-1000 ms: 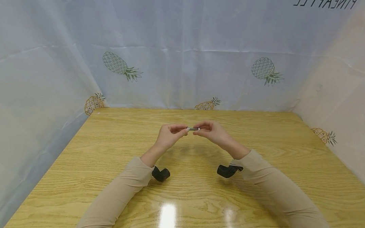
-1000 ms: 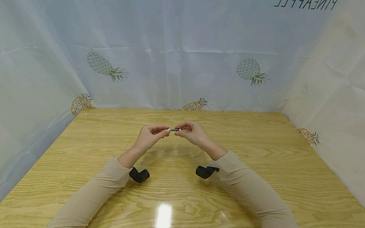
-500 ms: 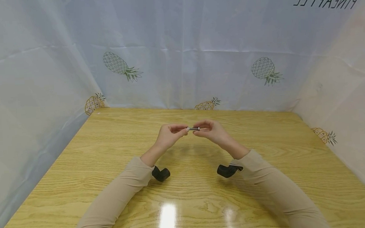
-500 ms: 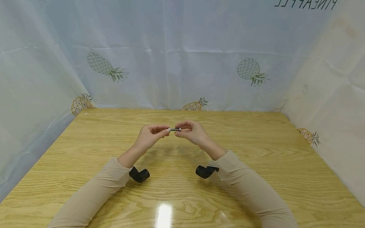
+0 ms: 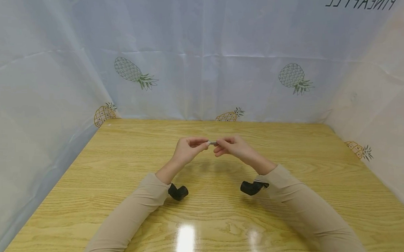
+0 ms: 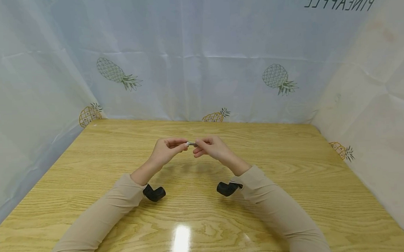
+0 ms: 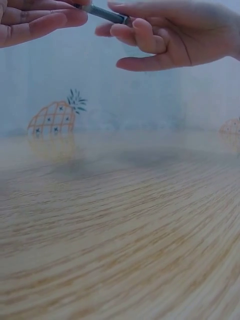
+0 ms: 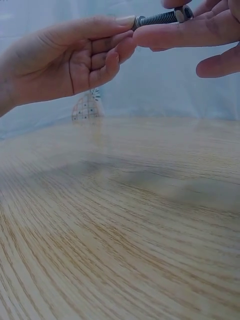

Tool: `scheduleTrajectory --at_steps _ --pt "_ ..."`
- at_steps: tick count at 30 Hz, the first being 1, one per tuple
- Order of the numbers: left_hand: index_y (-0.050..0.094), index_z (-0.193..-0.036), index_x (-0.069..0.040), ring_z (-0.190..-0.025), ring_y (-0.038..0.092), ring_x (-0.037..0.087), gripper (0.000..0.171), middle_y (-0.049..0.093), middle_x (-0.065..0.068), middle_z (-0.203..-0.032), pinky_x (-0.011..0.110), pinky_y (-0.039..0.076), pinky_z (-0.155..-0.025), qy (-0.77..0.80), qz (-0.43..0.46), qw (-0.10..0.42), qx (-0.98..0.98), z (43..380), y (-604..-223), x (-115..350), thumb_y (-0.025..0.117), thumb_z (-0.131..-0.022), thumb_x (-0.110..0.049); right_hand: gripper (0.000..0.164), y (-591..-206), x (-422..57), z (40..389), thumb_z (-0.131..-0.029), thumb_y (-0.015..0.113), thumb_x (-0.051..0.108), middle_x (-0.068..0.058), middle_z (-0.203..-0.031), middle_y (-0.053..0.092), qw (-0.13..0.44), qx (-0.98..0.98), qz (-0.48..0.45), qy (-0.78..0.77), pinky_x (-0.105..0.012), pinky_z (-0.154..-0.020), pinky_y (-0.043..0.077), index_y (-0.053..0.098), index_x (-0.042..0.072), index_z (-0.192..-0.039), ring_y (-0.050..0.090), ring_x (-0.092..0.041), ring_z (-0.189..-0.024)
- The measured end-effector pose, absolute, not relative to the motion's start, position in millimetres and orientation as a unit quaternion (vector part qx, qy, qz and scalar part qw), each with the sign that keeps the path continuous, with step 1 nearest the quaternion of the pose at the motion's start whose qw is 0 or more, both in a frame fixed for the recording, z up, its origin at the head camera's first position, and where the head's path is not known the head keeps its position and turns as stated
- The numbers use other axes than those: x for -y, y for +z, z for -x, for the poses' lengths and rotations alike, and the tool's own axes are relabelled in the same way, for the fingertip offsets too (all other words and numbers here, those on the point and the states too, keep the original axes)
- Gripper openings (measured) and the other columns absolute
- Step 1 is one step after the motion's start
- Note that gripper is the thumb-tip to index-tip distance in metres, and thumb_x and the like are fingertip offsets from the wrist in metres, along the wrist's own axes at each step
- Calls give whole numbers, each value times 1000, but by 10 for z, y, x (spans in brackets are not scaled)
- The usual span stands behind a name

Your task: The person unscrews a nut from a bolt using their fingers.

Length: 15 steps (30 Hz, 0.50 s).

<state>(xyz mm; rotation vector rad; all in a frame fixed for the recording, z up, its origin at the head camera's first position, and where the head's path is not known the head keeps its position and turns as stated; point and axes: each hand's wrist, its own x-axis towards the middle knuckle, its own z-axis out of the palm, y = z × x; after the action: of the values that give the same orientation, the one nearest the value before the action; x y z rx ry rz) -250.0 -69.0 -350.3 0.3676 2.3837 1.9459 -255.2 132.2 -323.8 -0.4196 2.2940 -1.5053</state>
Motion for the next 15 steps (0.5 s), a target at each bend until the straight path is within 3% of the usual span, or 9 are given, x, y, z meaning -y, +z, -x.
scheduleTrajectory --at_steps 8,15 --pt "69 -111 -6 -95 68 18 27 69 15 -109 37 53 -90 637 -104 32 -763 2503 -3504 694 65 -88 -19 35 -3256 -1353 2551 -98 50 20 -28 -125 57 158 -808 144 -549 -47 -108 38 53 0 -126 67 -15 -99" --pt "68 -112 -4 -98 67 22 29 68 16 -111 39 52 -91 634 -112 29 -765 2498 -3503 691 65 -88 -20 34 -3271 -1372 2552 -96 53 19 -22 -122 61 150 -812 156 -542 -50 -108 35 53 2 -125 63 -26 -110"
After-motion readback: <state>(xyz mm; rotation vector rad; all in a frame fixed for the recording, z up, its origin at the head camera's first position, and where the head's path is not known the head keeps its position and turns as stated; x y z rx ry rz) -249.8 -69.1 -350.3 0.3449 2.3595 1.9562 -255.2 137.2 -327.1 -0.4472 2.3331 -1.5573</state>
